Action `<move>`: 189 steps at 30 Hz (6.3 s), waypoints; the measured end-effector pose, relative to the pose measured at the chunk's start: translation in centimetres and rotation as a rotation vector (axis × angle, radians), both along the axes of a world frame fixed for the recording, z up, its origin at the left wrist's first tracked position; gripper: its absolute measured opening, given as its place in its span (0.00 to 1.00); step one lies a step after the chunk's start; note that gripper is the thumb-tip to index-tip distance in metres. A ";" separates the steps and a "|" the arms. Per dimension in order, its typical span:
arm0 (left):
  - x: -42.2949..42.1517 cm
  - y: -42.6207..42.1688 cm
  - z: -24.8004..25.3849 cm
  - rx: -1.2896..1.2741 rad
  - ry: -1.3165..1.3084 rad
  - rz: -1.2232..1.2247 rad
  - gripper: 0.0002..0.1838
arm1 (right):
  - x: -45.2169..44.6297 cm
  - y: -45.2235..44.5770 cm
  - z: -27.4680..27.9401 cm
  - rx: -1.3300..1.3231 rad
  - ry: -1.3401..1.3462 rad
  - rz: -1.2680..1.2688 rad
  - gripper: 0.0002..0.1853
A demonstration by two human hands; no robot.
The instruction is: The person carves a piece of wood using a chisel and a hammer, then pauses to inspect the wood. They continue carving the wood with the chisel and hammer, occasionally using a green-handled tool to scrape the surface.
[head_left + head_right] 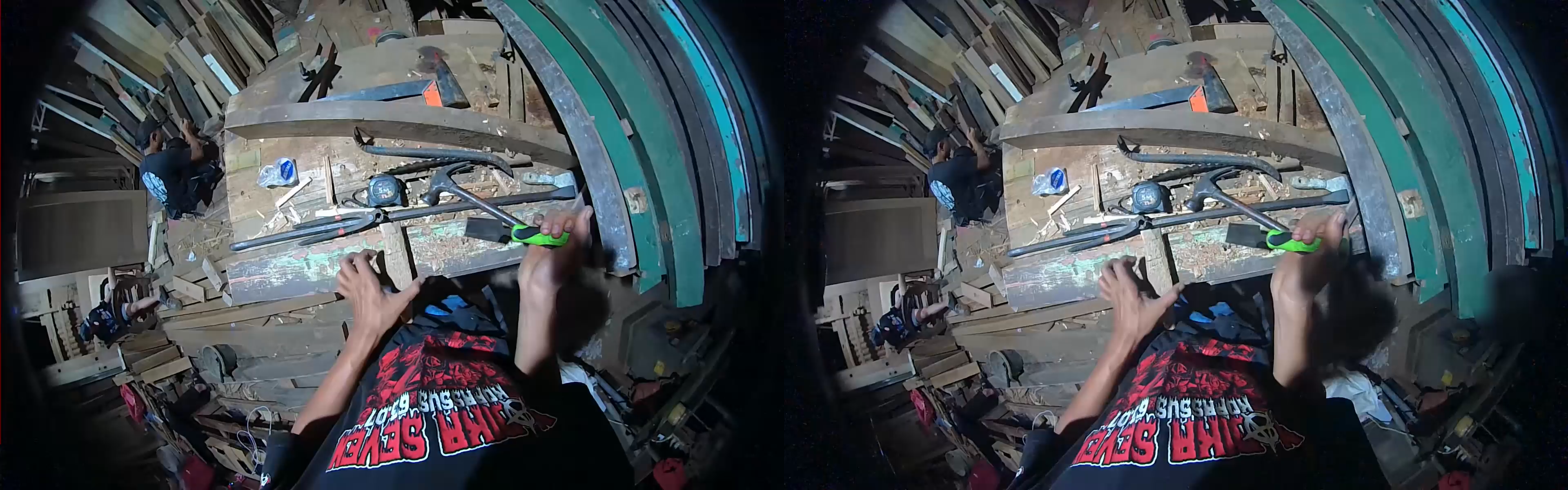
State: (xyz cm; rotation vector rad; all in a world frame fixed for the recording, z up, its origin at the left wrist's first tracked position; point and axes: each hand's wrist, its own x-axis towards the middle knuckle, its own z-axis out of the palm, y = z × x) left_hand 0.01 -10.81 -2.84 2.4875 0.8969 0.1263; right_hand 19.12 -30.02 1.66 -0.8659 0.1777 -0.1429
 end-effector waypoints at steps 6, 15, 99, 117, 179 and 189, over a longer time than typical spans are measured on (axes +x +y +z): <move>-4.0 0.3 2.0 -0.273 0.258 0.049 0.39 | -0.4 -0.9 -0.5 -0.054 0.068 -0.079 0.21; -4.9 -0.5 -1.3 -0.733 0.076 0.118 0.23 | 1.0 -0.2 -0.3 -0.143 0.065 0.101 0.21; -4.0 9.0 -0.2 -0.599 -0.934 -0.680 0.14 | -11.6 13.4 6.6 -0.470 -0.639 0.751 0.17; -4.0 9.6 -0.4 -0.615 -0.921 -0.685 0.14 | -10.6 12.9 11.1 -0.212 -0.802 0.751 0.18; -2.9 8.4 -0.8 -0.613 -0.907 -0.665 0.14 | -11.1 12.2 2.7 -0.214 -0.487 0.622 0.06; -3.2 8.6 -0.7 -0.594 -0.871 -0.700 0.14 | -9.8 7.5 11.5 -0.343 -0.704 0.649 0.07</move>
